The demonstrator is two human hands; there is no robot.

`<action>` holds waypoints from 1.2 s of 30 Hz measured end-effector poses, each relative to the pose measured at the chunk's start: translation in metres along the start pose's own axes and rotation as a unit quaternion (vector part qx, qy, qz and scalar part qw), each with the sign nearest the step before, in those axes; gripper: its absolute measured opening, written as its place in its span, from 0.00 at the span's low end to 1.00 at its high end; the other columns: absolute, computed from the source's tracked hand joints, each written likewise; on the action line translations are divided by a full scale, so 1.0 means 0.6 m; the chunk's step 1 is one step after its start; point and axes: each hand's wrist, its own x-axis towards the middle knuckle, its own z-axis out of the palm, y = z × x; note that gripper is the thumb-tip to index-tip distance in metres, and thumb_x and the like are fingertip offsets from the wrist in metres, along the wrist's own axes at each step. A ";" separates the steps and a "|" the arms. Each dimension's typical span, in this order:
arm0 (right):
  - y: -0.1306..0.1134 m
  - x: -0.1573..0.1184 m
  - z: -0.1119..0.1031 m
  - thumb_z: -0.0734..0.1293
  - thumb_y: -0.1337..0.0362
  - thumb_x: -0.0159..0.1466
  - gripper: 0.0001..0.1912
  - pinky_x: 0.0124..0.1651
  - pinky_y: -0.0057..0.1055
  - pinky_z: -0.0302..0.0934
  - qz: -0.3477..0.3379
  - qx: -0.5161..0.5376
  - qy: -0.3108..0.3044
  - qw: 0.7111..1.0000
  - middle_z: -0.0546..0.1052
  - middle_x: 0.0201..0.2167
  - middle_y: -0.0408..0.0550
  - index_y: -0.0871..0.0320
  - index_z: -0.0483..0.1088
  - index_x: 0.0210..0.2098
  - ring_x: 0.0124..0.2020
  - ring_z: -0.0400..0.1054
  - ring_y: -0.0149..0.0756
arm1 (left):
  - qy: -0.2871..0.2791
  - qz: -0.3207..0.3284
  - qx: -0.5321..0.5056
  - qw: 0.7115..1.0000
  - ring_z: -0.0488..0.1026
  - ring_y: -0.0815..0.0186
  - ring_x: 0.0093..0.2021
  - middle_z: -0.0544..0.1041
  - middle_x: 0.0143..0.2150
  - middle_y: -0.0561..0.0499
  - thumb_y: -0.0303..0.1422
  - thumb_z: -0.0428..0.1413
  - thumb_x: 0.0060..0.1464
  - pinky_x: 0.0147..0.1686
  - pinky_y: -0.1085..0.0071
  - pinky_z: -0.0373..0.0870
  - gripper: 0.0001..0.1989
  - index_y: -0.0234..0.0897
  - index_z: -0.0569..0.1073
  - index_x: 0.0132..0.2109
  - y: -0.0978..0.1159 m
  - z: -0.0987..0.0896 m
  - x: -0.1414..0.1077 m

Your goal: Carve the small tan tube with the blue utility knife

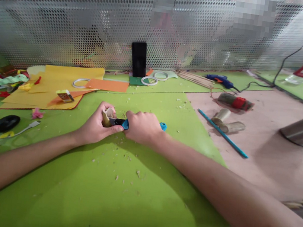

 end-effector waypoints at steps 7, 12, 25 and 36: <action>-0.002 0.000 0.000 0.59 0.57 0.56 0.14 0.23 0.31 0.48 0.007 0.001 -0.004 1.000 0.77 0.25 0.51 0.56 0.68 0.37 0.24 0.70 0.43 | 0.001 0.000 0.024 1.000 0.57 0.74 0.26 0.60 0.33 0.57 0.42 0.62 0.49 0.26 0.75 0.56 0.23 0.41 0.57 0.44 -0.001 0.000 0.000; -0.004 0.000 -0.002 0.59 0.56 0.56 0.14 0.24 0.31 0.51 0.019 0.002 -0.021 1.000 0.77 0.27 0.52 0.56 0.68 0.38 0.26 0.72 0.44 | 0.006 -0.004 0.053 0.999 0.56 0.74 0.25 0.60 0.30 0.58 0.44 0.62 0.48 0.25 0.75 0.55 0.24 0.41 0.58 0.43 -0.001 0.000 -0.001; -0.002 0.000 0.001 0.59 0.56 0.56 0.15 0.24 0.31 0.50 0.021 -0.007 -0.016 1.000 0.77 0.27 0.53 0.56 0.68 0.38 0.26 0.72 0.44 | 0.014 -0.011 0.078 0.997 0.55 0.74 0.23 0.59 0.26 0.60 0.42 0.63 0.47 0.23 0.76 0.52 0.22 0.41 0.59 0.39 0.003 -0.001 0.001; -0.001 0.000 -0.002 0.59 0.56 0.56 0.15 0.24 0.31 0.49 0.018 -0.026 -0.009 0.999 0.77 0.26 0.52 0.57 0.67 0.40 0.26 0.72 0.45 | 0.015 -0.026 0.082 0.996 0.55 0.74 0.22 0.59 0.25 0.60 0.43 0.65 0.44 0.22 0.76 0.52 0.23 0.40 0.60 0.37 0.007 -0.001 0.001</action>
